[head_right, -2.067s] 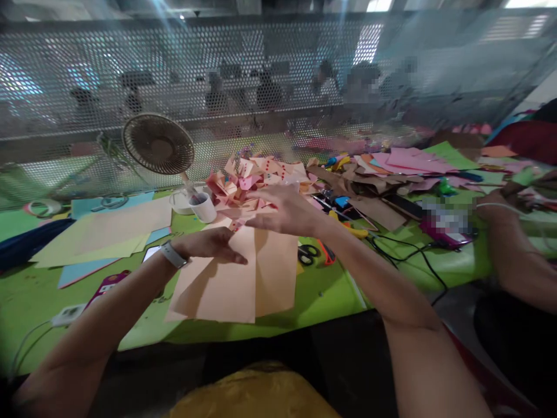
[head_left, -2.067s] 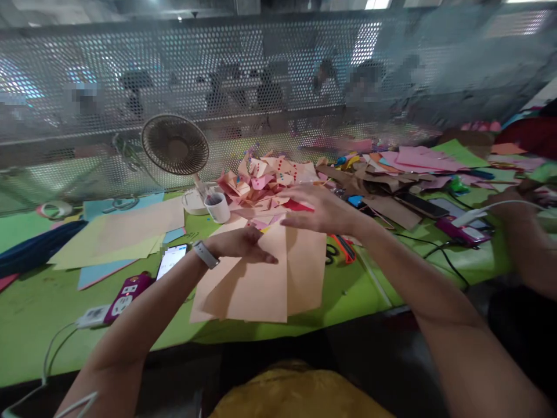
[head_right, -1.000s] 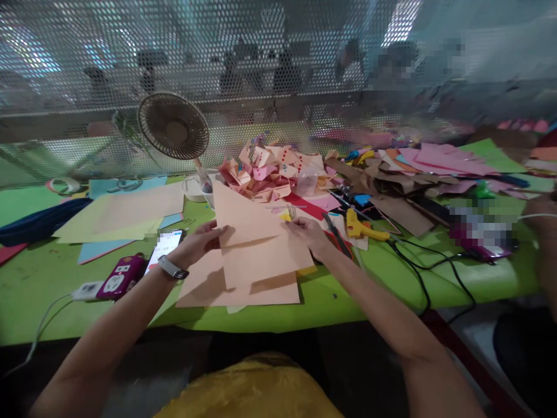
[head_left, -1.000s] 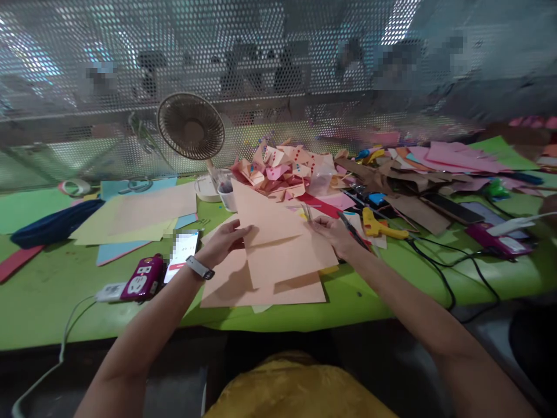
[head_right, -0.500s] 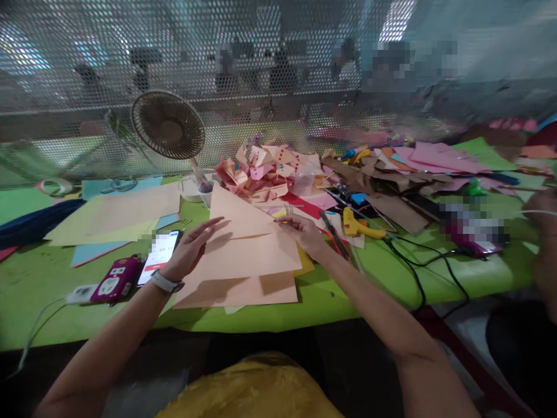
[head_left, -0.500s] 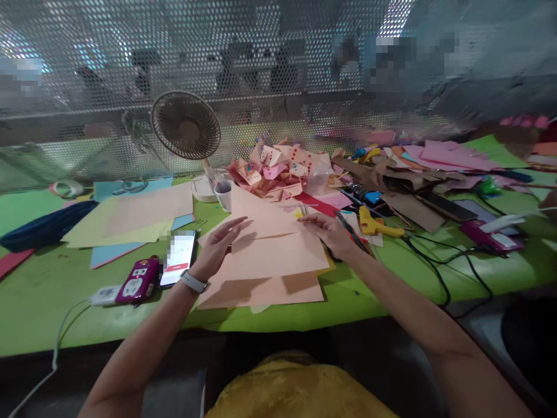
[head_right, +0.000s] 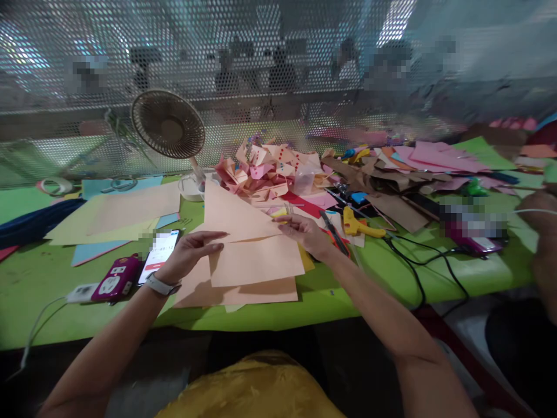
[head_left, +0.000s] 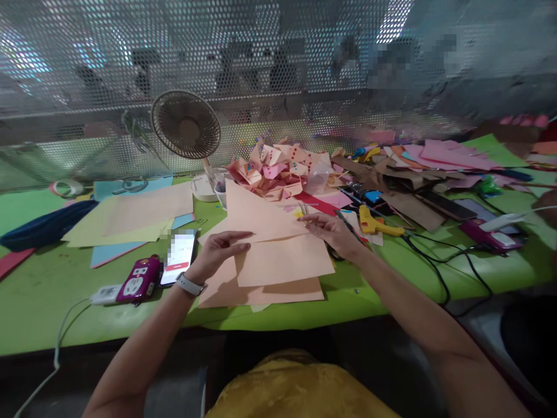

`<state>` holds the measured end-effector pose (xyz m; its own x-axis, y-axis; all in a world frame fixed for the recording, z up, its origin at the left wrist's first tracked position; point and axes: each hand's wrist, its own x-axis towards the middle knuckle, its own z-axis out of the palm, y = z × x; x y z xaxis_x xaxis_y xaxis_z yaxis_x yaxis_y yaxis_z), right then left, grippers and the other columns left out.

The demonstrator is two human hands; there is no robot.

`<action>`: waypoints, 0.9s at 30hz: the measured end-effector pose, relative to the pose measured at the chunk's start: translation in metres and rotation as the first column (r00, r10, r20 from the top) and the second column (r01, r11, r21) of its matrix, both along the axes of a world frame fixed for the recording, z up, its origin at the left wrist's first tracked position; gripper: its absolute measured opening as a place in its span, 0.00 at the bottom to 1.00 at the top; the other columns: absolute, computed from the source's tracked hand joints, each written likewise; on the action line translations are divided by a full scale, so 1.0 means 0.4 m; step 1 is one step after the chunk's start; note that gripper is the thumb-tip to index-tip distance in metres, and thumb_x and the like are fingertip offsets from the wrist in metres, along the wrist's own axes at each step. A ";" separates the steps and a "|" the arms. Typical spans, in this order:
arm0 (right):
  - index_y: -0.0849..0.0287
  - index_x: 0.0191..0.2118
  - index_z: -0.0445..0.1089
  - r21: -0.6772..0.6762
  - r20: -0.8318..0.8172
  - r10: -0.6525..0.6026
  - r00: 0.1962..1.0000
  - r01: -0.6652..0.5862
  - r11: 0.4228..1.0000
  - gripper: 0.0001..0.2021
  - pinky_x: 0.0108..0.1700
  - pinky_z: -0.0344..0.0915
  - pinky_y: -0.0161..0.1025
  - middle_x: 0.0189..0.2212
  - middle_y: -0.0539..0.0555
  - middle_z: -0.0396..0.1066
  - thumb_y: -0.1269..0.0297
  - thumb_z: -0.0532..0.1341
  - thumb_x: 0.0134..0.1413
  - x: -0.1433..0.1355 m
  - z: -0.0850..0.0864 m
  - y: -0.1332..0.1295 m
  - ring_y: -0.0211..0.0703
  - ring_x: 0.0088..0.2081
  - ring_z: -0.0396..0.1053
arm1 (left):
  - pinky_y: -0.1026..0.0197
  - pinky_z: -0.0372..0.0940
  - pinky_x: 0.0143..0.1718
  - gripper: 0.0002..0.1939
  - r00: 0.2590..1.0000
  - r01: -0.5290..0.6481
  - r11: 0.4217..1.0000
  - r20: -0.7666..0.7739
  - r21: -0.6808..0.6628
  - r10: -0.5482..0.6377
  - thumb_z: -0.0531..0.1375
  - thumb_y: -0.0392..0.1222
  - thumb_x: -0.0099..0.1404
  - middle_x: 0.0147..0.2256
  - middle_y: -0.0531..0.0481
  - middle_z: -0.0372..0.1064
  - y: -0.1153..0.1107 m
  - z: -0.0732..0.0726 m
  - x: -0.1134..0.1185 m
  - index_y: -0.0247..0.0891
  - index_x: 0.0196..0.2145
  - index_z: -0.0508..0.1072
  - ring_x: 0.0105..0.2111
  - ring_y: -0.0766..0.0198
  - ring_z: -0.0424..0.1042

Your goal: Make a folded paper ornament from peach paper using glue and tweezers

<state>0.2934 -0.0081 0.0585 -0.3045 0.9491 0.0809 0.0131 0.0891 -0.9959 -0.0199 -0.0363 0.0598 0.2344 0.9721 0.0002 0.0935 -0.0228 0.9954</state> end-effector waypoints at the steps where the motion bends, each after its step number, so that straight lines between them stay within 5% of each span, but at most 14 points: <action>1: 0.55 0.50 0.74 -0.020 0.007 0.043 0.999 -0.043 0.999 0.23 0.39 0.64 0.36 0.40 0.53 0.76 0.51 0.67 0.49 0.000 -0.001 0.000 0.40 0.38 0.70 | 0.65 0.70 0.37 0.20 1.000 0.008 1.000 -0.016 0.014 -0.008 0.70 0.45 0.54 0.41 0.45 0.78 0.000 -0.001 0.001 0.40 0.45 0.80 0.36 0.64 0.75; 4: 0.53 0.50 0.75 -0.049 0.021 0.110 0.994 -0.109 0.993 0.22 0.43 0.65 0.37 0.45 0.54 0.76 0.53 0.68 0.49 0.000 -0.008 0.003 0.40 0.42 0.71 | 0.66 0.69 0.34 0.19 0.998 0.025 0.998 -0.058 0.049 -0.022 0.70 0.44 0.55 0.40 0.44 0.78 0.002 -0.001 0.002 0.39 0.45 0.80 0.35 0.64 0.75; 13: 0.55 0.38 0.79 -0.092 -0.056 0.026 0.998 -0.031 0.995 0.16 0.44 0.66 0.37 0.38 0.53 0.78 0.56 0.72 0.41 -0.011 -0.025 0.015 0.39 0.38 0.72 | 0.60 0.72 0.44 0.24 0.999 0.043 0.999 0.007 0.018 -0.043 0.71 0.44 0.53 0.51 0.44 0.74 -0.004 -0.001 0.003 0.42 0.48 0.78 0.45 0.58 0.75; 16: 0.56 0.37 0.79 -0.088 -0.042 0.020 0.999 -0.023 0.996 0.15 0.43 0.66 0.37 0.37 0.53 0.78 0.55 0.72 0.42 -0.011 -0.018 0.012 0.39 0.38 0.72 | 0.61 0.72 0.40 0.24 1.000 0.012 1.000 -0.024 -0.008 -0.013 0.71 0.45 0.52 0.44 0.43 0.77 -0.004 -0.003 0.005 0.39 0.48 0.78 0.40 0.58 0.77; 20: 0.54 0.41 0.78 -0.121 -0.016 0.107 0.994 -0.108 0.987 0.18 0.41 0.68 0.35 0.41 0.52 0.77 0.58 0.73 0.40 0.000 -0.004 0.002 0.38 0.38 0.73 | 0.62 0.73 0.37 0.25 1.000 -0.015 0.999 -0.008 -0.051 0.015 0.71 0.46 0.52 0.36 0.44 0.79 -0.006 -0.002 0.004 0.37 0.48 0.78 0.36 0.59 0.77; 27: 0.53 0.45 0.77 -0.121 0.017 0.157 0.987 -0.154 0.981 0.24 0.45 0.72 0.40 0.45 0.52 0.76 0.60 0.74 0.36 0.009 0.007 -0.005 0.43 0.42 0.75 | 0.61 0.73 0.40 0.31 1.000 0.022 0.997 0.013 -0.069 -0.021 0.73 0.43 0.50 0.46 0.44 0.77 -0.018 0.013 0.006 0.39 0.52 0.75 0.37 0.60 0.77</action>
<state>0.2968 -0.0103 0.0612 -0.4494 0.8924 -0.0398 0.0344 -0.0272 -0.9990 -0.0177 -0.0433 0.0650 0.2554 0.9647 -0.0640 0.0817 0.0444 0.9957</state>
